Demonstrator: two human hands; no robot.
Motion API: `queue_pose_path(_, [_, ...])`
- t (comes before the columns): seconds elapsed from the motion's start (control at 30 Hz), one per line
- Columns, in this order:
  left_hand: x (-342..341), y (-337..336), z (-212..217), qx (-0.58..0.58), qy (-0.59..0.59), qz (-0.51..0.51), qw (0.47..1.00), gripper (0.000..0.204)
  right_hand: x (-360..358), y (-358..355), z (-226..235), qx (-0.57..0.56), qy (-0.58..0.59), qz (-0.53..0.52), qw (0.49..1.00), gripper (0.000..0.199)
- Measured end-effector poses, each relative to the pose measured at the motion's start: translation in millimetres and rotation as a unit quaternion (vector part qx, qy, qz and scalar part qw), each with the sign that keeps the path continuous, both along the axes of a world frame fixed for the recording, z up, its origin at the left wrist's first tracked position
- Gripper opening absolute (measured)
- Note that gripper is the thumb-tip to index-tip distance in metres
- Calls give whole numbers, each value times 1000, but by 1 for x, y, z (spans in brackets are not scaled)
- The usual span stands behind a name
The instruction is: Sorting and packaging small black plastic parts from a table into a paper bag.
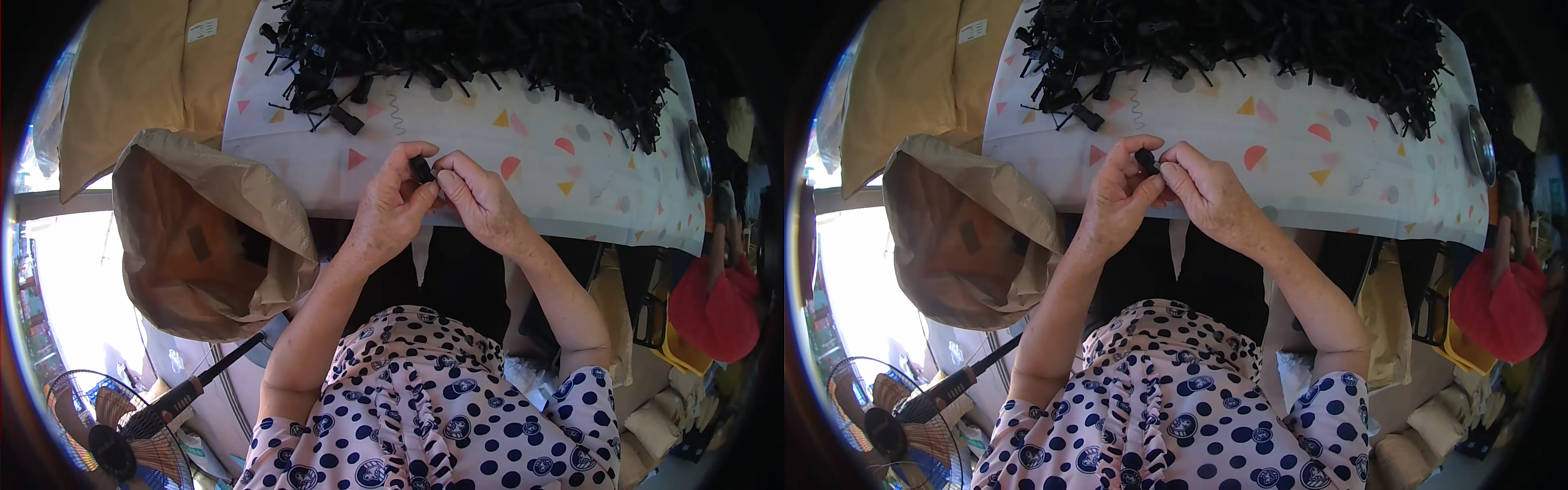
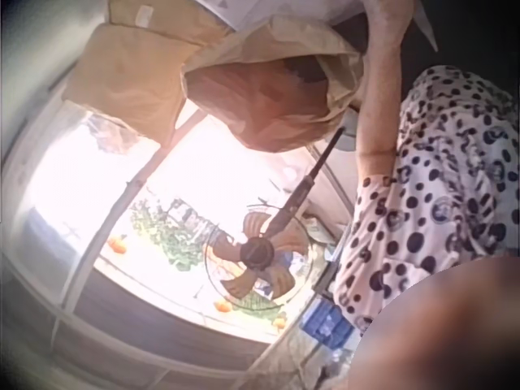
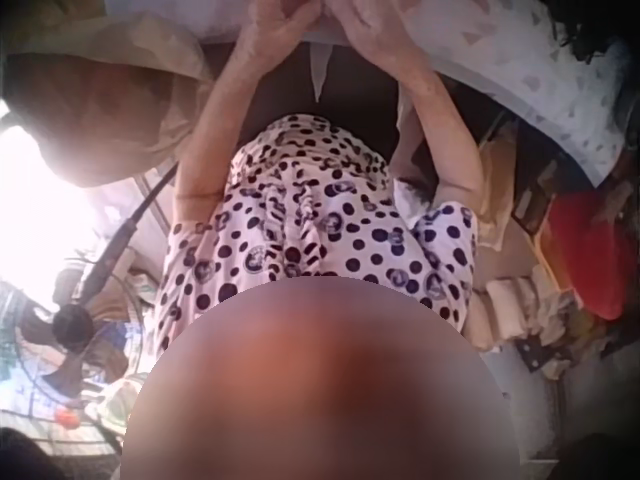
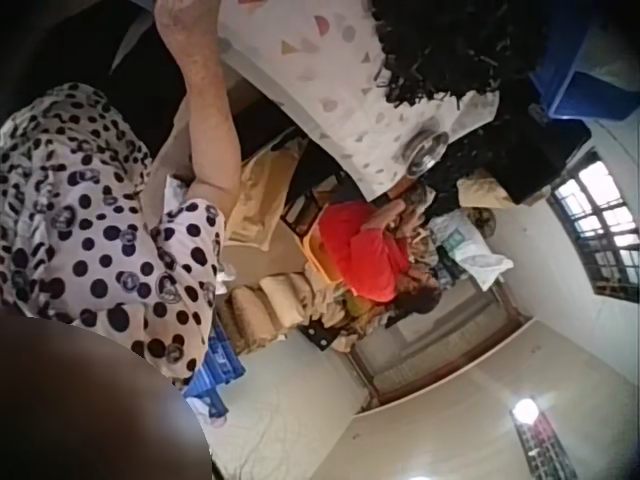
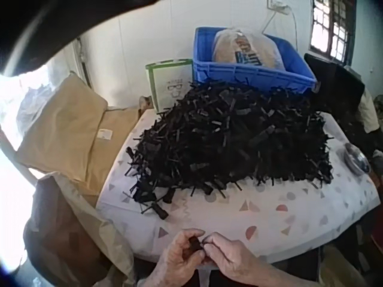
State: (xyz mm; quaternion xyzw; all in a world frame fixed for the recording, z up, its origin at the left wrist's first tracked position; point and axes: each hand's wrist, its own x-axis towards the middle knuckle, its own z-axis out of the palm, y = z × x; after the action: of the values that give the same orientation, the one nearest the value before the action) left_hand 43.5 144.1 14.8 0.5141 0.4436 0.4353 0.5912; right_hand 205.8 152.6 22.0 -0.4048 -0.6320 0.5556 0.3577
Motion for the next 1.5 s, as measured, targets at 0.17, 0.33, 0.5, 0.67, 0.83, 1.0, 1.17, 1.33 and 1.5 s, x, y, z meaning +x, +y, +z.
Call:
queue_pose_path(0.17, [1,-4,1,35,45,-15,998,34,1,-3,4,23,-59,0,998,18])
queue_pose_path(0.33, [6,-6,7,46,90,-18,995,35,4,-8,3,7,-31,-16,999,19])
queue_pose_path(0.5, [17,-4,12,43,102,-19,994,35,14,-10,6,-4,-22,-23,999,20])
queue_pose_path(0.67, [32,2,14,32,111,-25,993,30,25,-7,2,-12,-26,-38,999,21])
queue_pose_path(0.83, [45,4,2,58,152,-10,987,27,31,-6,-6,-18,-16,-61,998,20])
queue_pose_path(1.0, [52,7,-8,153,277,11,948,30,33,-1,-15,21,-57,-87,994,17])
queue_pose_path(1.17, [47,10,-1,172,308,13,936,27,27,0,-26,37,-18,-116,992,21])
queue_pose_path(1.33, [30,14,7,23,-104,68,992,20,24,2,-18,-46,61,-124,989,20])
queue_pose_path(1.5, [21,10,19,-154,-324,51,932,30,21,-2,-12,-73,203,-99,971,25])
